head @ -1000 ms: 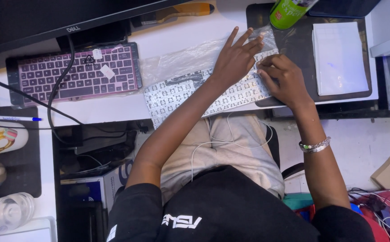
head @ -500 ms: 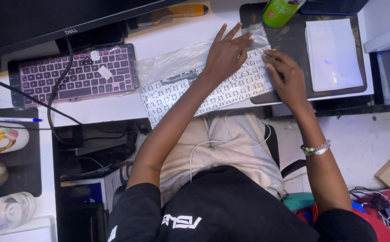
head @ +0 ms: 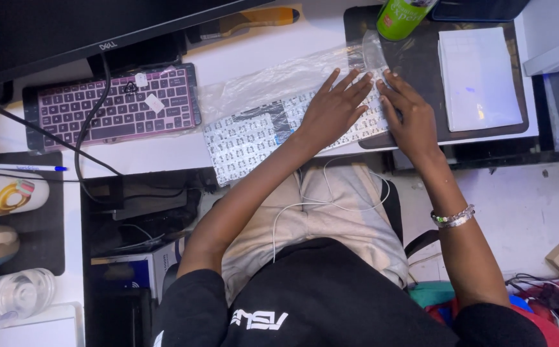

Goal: Cleaning a transparent keyboard cover using a cleaning solution and a piece of paper.

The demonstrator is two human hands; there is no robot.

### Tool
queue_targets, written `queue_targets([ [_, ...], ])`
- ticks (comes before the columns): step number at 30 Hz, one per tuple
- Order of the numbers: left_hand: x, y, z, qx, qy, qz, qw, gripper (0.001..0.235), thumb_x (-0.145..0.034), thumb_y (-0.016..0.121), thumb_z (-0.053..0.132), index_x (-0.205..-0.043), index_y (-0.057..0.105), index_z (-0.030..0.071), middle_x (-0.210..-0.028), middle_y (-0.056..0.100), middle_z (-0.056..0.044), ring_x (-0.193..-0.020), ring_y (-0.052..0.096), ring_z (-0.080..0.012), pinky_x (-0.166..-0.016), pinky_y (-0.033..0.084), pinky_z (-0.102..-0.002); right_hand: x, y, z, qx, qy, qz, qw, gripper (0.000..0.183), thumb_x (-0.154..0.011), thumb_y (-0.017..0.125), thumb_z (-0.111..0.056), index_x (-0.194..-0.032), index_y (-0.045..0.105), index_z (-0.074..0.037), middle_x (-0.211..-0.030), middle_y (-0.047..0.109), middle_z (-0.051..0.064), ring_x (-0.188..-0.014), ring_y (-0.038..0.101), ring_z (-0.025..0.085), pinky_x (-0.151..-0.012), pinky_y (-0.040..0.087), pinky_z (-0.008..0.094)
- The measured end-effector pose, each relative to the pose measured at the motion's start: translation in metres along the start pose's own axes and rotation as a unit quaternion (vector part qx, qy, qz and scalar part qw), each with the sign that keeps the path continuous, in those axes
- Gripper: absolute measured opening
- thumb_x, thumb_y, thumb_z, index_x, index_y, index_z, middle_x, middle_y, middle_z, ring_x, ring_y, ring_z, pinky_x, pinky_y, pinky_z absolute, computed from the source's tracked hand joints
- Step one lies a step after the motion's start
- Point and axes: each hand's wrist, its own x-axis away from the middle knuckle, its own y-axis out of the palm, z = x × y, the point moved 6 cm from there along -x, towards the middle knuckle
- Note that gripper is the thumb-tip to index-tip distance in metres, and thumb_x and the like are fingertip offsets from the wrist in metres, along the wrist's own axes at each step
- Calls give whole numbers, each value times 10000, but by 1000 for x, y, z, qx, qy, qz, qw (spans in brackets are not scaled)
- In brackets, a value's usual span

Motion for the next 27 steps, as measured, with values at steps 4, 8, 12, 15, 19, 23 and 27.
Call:
queue_targets([
  [4,9,4,7,11,0,-28,1000,570,-1131,358,471,-1571,441,118,-1624,435,-85,-1537,325,-261,-1295,111,-513,9,-1,-1,32,-22,8,999,311,-1121,612,-157,-1402,698,-57,-1455,640,158,-1360,548,344,-1108,475,451],
  [8,17,1,20,20,1,-49,999,654,-1112,314,573,-1607,380,150,-1676,343,-50,-1569,256,-236,-1311,85,-511,23,-9,-10,61,-12,18,998,303,-1117,621,-126,-1393,706,-36,-1426,658,179,-1343,567,353,-1088,499,452],
  [12,23,2,39,33,31,-66,997,682,-1101,298,601,-1611,378,154,-1683,331,-40,-1574,233,-227,-1308,89,-523,49,-17,-17,104,12,23,994,319,-1112,627,-138,-1407,703,-44,-1447,651,168,-1362,562,337,-1079,514,429],
  [15,26,3,51,44,54,-71,995,679,-1107,292,594,-1620,359,153,-1693,315,-48,-1580,238,-244,-1309,118,-540,63,-24,-20,112,31,31,993,304,-1110,641,-123,-1393,714,-38,-1432,660,181,-1355,571,344,-1075,524,407],
  [19,22,2,46,23,59,-75,995,665,-1116,291,606,-1644,297,202,-1705,305,-24,-1583,249,-234,-1309,135,-545,64,-27,-14,110,49,27,992,298,-1125,621,-164,-1382,721,-51,-1439,658,156,-1368,564,326,-1104,505,417],
  [23,24,-14,12,31,0,-104,994,670,-1086,261,649,-1635,329,271,-1706,288,14,-1587,179,-205,-1304,29,-521,47,-23,7,65,51,44,996,223,-1117,630,-113,-1292,746,-36,-1399,674,152,-1347,569,365,-1115,455,486],
  [27,36,-34,-24,15,-40,-103,994,642,-1092,274,646,-1628,354,302,-1710,259,27,-1584,176,-204,-1298,35,-525,24,-16,28,47,47,68,995,108,-1116,675,-86,-1187,741,-39,-1364,692,122,-1314,593,345,-1084,468,483],
])
